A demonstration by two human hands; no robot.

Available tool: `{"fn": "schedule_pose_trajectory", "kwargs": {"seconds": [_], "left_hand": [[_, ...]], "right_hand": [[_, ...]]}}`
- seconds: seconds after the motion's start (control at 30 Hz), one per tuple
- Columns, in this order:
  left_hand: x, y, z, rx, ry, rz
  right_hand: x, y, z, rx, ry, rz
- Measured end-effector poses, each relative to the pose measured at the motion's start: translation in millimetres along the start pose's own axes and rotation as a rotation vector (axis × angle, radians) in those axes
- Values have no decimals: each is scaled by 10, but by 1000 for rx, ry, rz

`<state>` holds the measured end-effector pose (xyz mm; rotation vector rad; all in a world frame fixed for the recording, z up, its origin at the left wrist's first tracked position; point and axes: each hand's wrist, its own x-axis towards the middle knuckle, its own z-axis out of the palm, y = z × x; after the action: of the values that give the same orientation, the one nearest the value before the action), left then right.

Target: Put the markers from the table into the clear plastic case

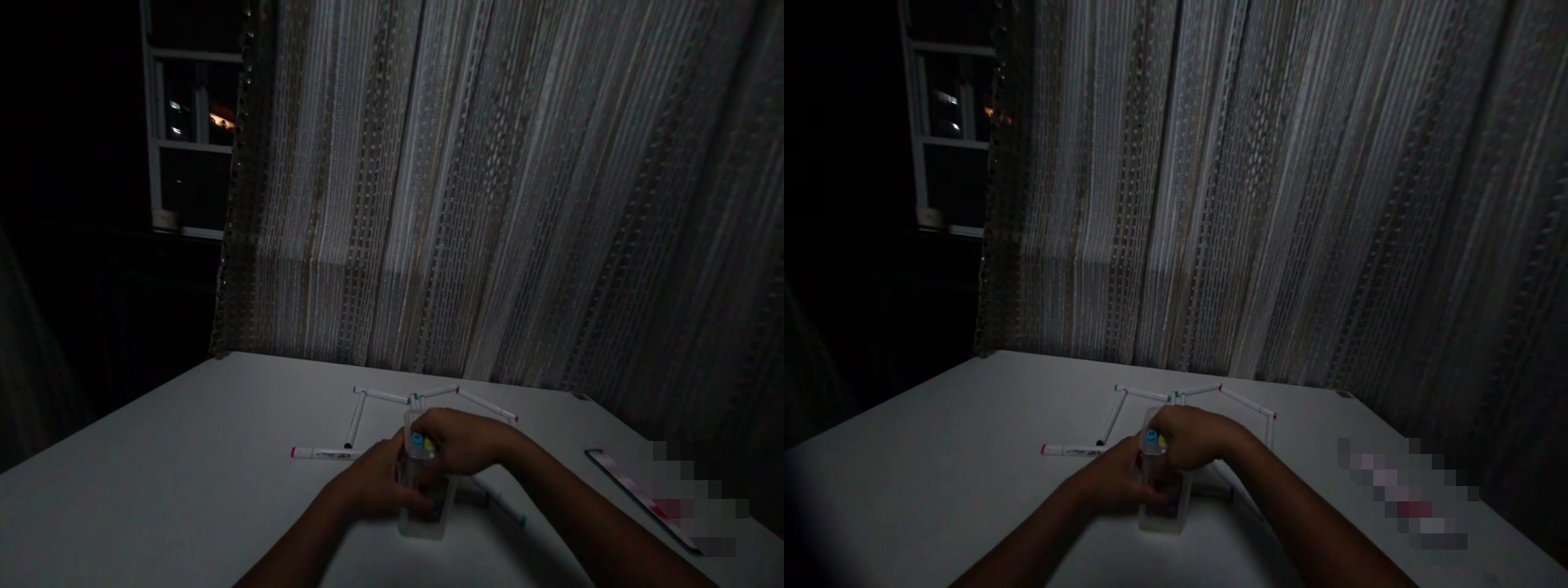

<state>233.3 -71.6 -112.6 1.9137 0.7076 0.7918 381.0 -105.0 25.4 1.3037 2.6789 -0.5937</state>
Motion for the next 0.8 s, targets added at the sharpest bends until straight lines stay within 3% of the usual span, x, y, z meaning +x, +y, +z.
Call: {"fn": "schedule_pose_trajectory", "kwargs": {"seconds": [0.37,0.47,0.63,0.7,0.8], "left_hand": [[7,-38,-3,14,17,14],[4,-37,2,-25,-1,11],[-4,-15,13,-73,-15,-25],[-8,3,11,-63,-17,-46],[-15,30,4,-34,-14,-64]], "right_hand": [[-42,-3,60,65,85,-21],[-152,26,1,207,283,-87],[-130,374,46,513,833,-103],[-2,587,223,517,931,-20],[196,842,579,425,915,130]]}}
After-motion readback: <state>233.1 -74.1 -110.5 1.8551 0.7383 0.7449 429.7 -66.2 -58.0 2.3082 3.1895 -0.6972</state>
